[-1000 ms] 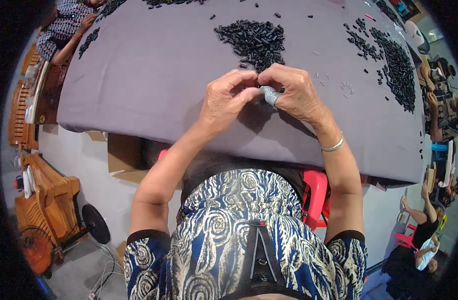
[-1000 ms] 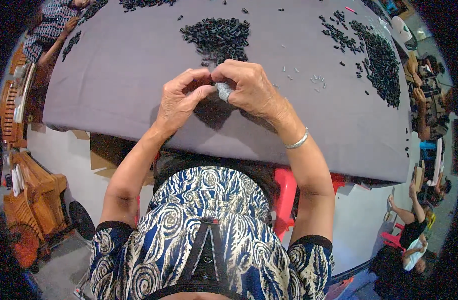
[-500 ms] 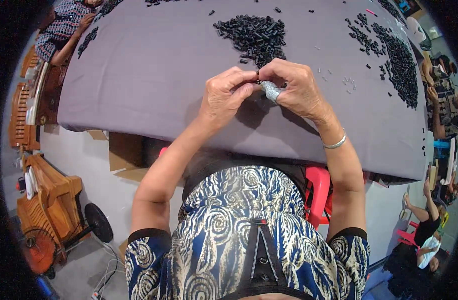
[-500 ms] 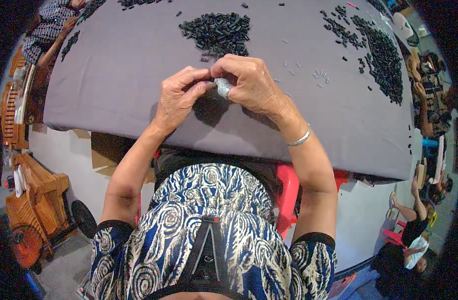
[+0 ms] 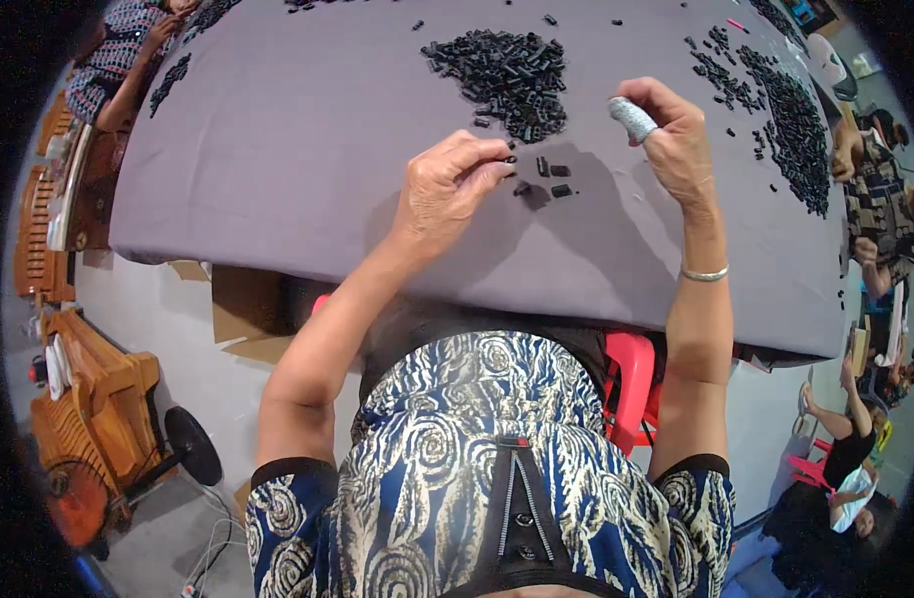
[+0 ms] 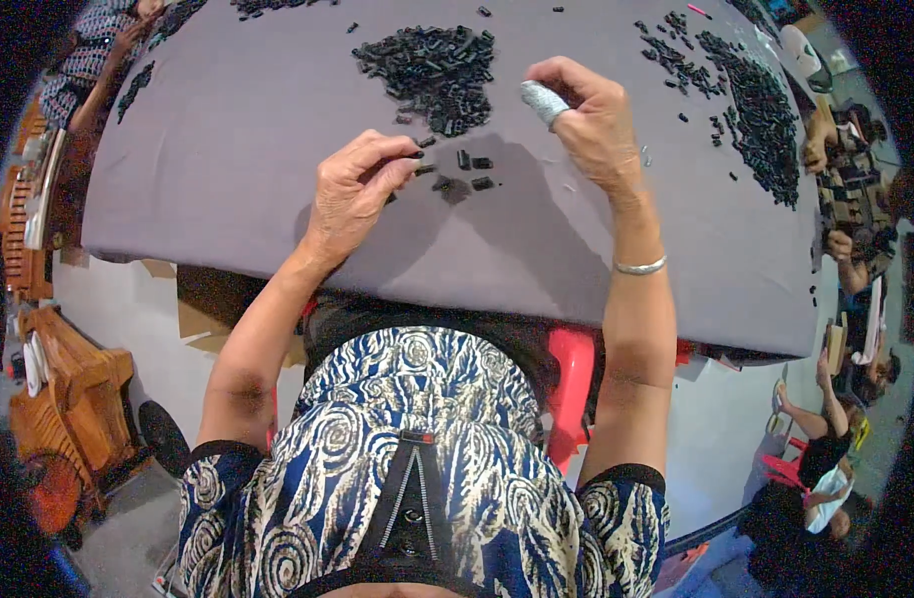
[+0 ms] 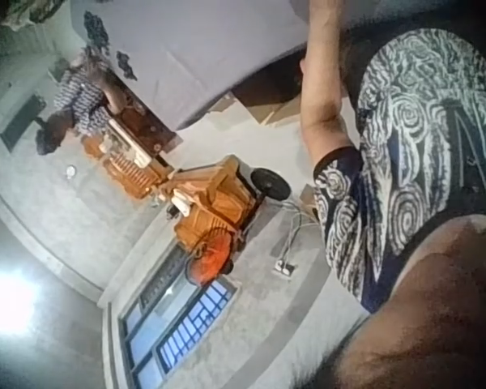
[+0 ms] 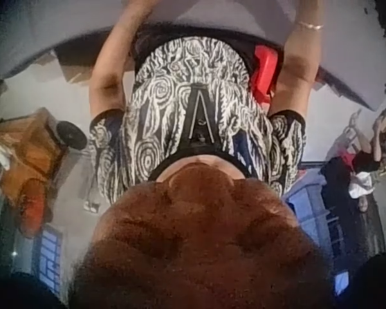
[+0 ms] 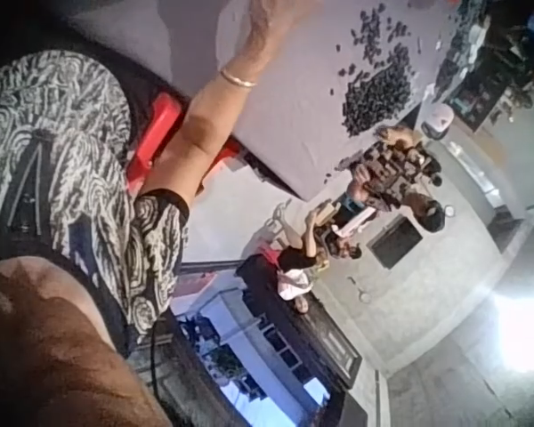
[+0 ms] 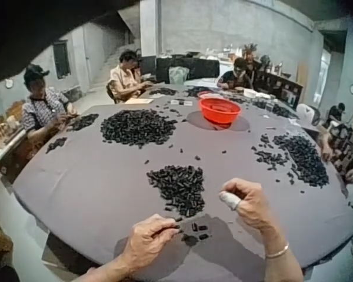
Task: Assembling small plastic components by wrapping them with thread from a spool.
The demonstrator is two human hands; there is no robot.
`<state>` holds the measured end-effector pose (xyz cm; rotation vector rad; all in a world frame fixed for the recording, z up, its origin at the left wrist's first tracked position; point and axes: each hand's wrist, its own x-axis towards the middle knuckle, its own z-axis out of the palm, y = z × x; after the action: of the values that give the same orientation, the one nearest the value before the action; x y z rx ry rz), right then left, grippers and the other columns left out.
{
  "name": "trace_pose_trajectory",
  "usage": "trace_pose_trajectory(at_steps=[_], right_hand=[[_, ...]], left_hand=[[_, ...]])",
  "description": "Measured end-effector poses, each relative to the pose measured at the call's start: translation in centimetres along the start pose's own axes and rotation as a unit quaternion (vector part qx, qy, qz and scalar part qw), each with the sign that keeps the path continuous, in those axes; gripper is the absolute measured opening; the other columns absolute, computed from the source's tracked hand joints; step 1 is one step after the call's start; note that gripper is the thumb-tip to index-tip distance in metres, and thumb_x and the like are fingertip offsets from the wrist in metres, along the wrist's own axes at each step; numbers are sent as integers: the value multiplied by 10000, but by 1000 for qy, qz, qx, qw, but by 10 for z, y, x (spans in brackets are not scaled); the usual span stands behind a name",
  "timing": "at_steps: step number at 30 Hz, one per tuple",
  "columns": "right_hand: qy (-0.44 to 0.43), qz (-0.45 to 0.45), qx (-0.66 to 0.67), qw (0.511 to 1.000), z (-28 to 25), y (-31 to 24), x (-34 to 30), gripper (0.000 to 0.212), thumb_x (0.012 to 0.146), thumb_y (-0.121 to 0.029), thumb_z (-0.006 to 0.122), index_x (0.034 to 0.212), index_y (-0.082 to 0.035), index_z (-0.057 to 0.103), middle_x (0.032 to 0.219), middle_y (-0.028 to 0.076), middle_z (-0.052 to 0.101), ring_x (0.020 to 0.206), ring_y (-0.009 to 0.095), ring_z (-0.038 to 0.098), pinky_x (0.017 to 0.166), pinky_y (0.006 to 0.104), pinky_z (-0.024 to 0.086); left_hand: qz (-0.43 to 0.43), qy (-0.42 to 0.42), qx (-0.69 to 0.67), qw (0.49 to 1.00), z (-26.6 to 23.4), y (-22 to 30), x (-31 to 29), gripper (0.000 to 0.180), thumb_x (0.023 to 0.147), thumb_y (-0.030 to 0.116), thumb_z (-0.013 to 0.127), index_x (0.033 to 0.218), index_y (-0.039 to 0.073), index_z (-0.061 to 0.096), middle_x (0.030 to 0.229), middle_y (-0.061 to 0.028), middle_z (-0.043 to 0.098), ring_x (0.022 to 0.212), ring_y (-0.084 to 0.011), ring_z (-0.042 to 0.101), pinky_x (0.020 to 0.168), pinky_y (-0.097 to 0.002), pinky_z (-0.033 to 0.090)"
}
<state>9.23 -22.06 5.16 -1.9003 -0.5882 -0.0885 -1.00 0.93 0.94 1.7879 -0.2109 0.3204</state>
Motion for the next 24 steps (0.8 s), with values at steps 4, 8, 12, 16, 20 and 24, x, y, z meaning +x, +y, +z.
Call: trace_pose_trajectory(at_steps=[4,8,12,16,20,24], right_hand=[[-37,68,-46,996,-24,0,0,77,828,-85,655,869,-23,633,693,-43,566,605,43,460,517,207,379],[-121,91,-123,981,-42,11,-5,78,818,-99,655,836,-26,632,666,-28,561,601,48,460,512,215,374],[-162,85,-145,972,-37,16,-13,71,787,-70,657,800,-10,620,647,-26,554,599,62,457,525,237,379],[-186,73,-204,958,-25,11,-14,151,729,-102,690,775,9,597,610,29,540,574,108,469,540,280,405],[-207,53,-266,940,-22,14,-14,162,710,-94,680,763,19,577,581,65,524,538,145,464,528,293,403],[-195,51,-243,949,-12,14,-15,131,717,-77,659,760,15,577,561,55,507,525,132,454,510,294,396]], left_hand=[[-2,4,30,1000,-2,-2,-2,144,815,-1,630,954,10,665,805,-45,612,682,-102,557,614,-230,453],[7,-1,44,999,0,2,-3,124,821,2,626,941,10,660,794,-30,588,662,-90,542,594,-225,444],[-54,-13,3,998,6,3,-5,109,827,5,626,933,8,654,773,-19,566,633,-76,524,562,-219,431],[-58,-10,-20,998,9,2,-7,98,834,7,623,928,0,650,763,-14,557,615,-68,514,541,-212,423],[-50,-12,-19,999,12,1,-6,113,835,9,624,943,-4,652,766,-17,562,616,-65,513,545,-212,425],[-53,-13,-27,998,12,-4,-8,125,831,19,630,952,-5,653,766,-17,568,628,-62,526,552,-211,431]])
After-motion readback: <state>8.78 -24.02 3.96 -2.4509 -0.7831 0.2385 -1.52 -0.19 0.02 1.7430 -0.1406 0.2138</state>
